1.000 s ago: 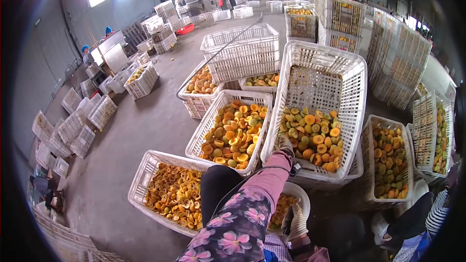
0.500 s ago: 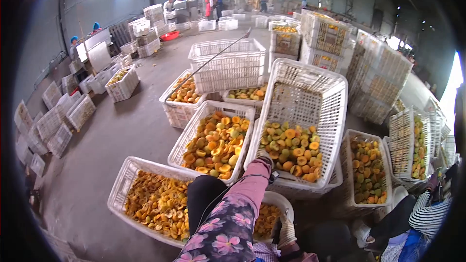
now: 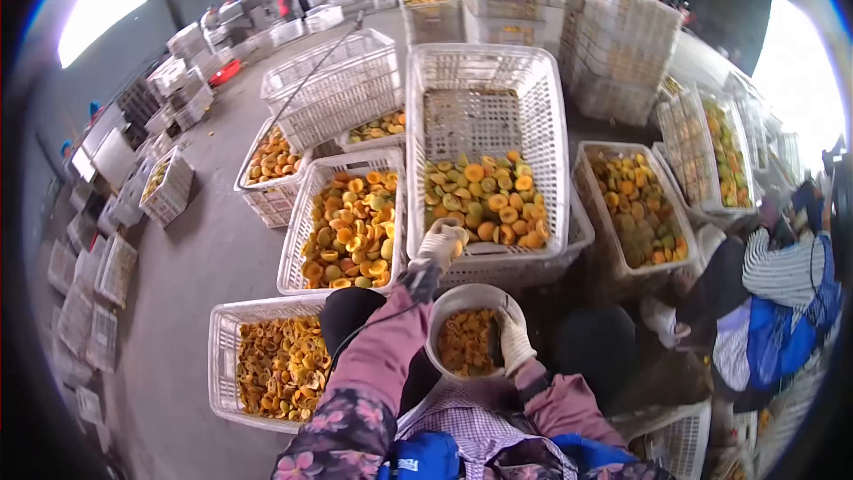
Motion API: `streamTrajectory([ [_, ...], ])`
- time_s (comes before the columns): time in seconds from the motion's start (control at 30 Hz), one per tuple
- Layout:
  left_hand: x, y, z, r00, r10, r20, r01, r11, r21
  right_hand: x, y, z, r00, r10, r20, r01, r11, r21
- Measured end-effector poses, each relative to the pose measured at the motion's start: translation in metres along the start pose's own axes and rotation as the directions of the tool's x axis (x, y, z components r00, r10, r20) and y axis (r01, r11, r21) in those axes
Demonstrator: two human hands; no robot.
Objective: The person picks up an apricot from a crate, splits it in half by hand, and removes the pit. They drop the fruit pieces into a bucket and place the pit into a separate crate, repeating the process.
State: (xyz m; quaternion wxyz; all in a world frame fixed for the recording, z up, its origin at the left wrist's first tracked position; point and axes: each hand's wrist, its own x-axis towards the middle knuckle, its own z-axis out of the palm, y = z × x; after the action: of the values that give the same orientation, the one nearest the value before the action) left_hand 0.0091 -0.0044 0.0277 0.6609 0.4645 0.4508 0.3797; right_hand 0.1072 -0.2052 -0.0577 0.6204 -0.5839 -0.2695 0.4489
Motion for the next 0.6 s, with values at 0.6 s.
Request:
streamTrajectory([
  [0.6,-0.126,-0.053,0.017,0.961,-0.081,0.264,0.236,0.739,-0.632,-0.048,-0.067,0.034,0.989,-0.12,0.081,0.143,0.713,-0.686],
])
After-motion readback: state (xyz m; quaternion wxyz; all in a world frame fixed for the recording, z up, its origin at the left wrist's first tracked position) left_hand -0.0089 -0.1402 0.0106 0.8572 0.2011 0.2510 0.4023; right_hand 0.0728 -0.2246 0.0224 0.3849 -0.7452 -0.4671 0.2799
